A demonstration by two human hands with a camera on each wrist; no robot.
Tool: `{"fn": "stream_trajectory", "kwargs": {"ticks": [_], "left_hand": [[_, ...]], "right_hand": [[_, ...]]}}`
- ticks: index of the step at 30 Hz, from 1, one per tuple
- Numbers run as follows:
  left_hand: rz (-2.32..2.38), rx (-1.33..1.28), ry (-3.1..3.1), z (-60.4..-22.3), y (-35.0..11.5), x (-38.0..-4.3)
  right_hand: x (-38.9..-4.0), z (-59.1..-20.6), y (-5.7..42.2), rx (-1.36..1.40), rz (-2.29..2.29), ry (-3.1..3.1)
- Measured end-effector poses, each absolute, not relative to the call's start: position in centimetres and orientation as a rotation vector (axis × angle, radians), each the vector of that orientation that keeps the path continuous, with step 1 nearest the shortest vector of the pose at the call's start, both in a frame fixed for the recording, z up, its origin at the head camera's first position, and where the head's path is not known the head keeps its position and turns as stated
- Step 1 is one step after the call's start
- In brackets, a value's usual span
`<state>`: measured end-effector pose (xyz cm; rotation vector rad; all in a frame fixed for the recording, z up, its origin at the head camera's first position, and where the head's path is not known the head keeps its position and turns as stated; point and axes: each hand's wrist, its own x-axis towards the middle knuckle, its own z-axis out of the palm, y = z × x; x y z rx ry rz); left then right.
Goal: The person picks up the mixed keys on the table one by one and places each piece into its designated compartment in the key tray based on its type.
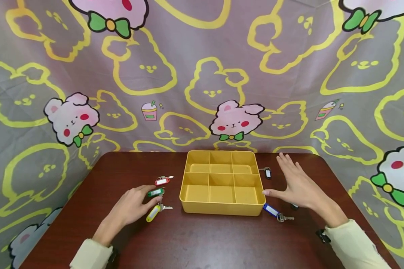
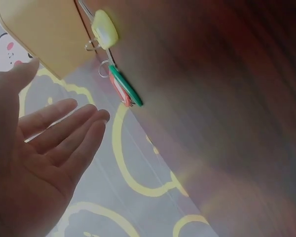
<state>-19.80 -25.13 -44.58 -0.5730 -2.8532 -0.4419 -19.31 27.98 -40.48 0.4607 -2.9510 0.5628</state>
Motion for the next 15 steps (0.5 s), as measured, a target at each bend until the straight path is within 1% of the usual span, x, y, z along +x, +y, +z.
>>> {"fn": "stream_trajectory", "kwargs": {"ticks": [9,15], "left_hand": [[-0.436,-0.609,-2.815,-44.4,-24.9,-18.9],[-0.415,-0.611,-2.792,-44.6,-24.8,-18.3]], "right_hand": [[-19.3,-40.8,26.9,0.445,0.577,-2.983],[-19.5,-41.3,26.5,0.497,0.533,-2.981]]}}
